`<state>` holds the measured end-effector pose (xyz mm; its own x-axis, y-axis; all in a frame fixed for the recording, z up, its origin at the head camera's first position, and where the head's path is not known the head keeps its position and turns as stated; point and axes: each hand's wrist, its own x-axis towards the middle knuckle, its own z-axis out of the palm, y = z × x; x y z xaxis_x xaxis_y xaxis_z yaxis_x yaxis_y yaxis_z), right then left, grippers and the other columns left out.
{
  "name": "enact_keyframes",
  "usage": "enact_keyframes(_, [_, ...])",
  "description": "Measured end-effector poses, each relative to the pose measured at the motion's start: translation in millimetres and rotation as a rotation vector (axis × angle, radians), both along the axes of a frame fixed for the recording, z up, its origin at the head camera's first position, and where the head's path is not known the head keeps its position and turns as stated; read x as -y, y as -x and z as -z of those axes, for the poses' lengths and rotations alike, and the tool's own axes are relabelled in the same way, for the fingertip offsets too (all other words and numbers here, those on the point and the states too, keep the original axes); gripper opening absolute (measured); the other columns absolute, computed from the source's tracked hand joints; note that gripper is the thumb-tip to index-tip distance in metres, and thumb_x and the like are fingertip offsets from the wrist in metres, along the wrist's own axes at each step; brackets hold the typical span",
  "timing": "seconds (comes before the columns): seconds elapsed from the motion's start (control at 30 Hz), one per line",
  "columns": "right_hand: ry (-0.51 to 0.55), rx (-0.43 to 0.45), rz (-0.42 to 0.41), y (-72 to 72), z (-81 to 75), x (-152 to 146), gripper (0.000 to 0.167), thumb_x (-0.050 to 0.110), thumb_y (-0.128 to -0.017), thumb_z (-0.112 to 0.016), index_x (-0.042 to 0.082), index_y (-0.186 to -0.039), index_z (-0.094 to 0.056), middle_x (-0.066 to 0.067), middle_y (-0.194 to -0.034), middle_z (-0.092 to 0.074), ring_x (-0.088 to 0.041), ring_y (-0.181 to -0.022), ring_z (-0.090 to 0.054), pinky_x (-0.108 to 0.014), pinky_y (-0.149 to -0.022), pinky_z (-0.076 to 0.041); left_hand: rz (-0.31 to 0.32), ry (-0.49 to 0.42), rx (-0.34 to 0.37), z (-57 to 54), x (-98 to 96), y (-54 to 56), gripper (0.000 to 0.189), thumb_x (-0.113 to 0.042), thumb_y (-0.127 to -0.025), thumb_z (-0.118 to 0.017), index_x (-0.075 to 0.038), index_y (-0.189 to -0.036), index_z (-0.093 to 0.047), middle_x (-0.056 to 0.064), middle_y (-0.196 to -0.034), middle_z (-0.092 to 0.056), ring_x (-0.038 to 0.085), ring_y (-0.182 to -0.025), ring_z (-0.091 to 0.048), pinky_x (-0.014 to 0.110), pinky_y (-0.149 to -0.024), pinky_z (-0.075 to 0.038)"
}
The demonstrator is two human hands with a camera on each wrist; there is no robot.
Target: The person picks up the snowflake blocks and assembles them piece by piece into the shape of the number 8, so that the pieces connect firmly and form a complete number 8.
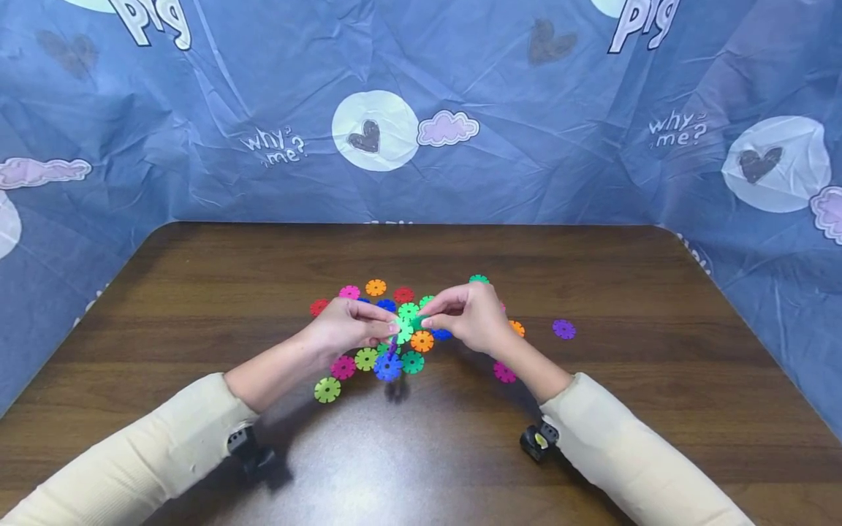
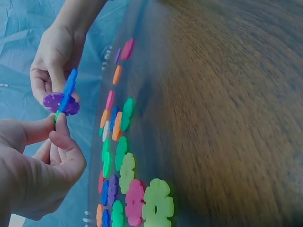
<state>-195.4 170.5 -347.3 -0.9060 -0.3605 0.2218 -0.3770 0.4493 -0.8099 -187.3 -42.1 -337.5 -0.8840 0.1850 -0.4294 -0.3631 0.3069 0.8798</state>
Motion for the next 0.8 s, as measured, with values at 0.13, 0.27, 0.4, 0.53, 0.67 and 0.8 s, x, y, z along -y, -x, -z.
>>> enact_keyframes(0.13, [-0.003,-0.04,-0.022,-2.0,-0.9,2,0.008,0.007,-0.074,-0.081,0.005,-0.081,-0.077,-0.012,-0.08,-0.076,0.002,-0.065,-0.066,-0.018,-0.06,-0.056,0.013,0.003,-0.011,-2.2,-1.1,-1.6,0.019,-0.014,-0.082,-0.076,-0.006,-0.099,-0.075,0.009,-0.092,-0.076,0.013,-0.08,-0.067,0.031,-0.084,-0.057])
enact_keyframes(0.27, [0.01,-0.085,-0.015,-3.0,0.0,6,0.009,0.008,-0.073,-0.082,0.007,-0.08,-0.078,-0.01,-0.077,-0.076,0.002,-0.063,-0.065,-0.019,-0.057,-0.054,-0.011,-0.024,-0.011,-5.0,-2.2,-1.2,0.019,-0.01,-0.083,-0.075,-0.003,-0.1,-0.074,0.01,-0.09,-0.076,0.011,-0.075,-0.069,0.033,-0.085,-0.057])
enact_keyframes(0.4, [0.05,-0.07,-0.005,-3.2,2.4,8,0.011,0.009,-0.073,-0.082,0.004,-0.082,-0.077,-0.013,-0.079,-0.076,0.002,-0.065,-0.067,-0.019,-0.061,-0.057,-0.015,-0.059,-0.005,-5.3,-0.2,0.4,0.024,-0.009,-0.083,-0.074,0.001,-0.105,-0.072,0.01,-0.09,-0.076,0.009,-0.07,-0.069,0.032,-0.085,-0.057])
enact_keyframes(0.53, [0.067,-0.039,-0.041,-3.1,-0.2,9,0.013,0.008,-0.075,-0.081,0.003,-0.086,-0.077,-0.014,-0.083,-0.076,0.001,-0.07,-0.069,-0.021,-0.067,-0.059,0.058,-0.068,0.005,-3.9,5.6,2.1,0.022,-0.009,-0.085,-0.073,0.001,-0.104,-0.072,0.005,-0.085,-0.075,0.009,-0.072,-0.068,0.032,-0.086,-0.058])
enact_keyframes(0.67, [0.042,-0.017,-0.087,-1.2,-5.5,10,0.014,0.008,-0.075,-0.081,0.004,-0.088,-0.077,-0.013,-0.085,-0.076,-0.003,-0.072,-0.07,-0.023,-0.068,-0.059,0.133,-0.074,0.03,-2.6,9.7,2.7,0.02,-0.009,-0.085,-0.071,0.001,-0.103,-0.071,0.0,-0.077,-0.073,0.01,-0.072,-0.068,0.03,-0.083,-0.059])
enact_keyframes(0.8, [0.012,0.037,-0.115,-1.4,-6.8,10,0.018,0.008,-0.075,-0.08,0.003,-0.092,-0.076,-0.013,-0.089,-0.076,-0.008,-0.076,-0.073,-0.023,-0.071,-0.06,0.168,-0.105,0.069,-0.3,12.1,0.7,0.022,-0.008,-0.087,-0.07,0.003,-0.106,-0.07,-0.001,-0.075,-0.072,0.01,-0.072,-0.069,0.029,-0.082,-0.059])
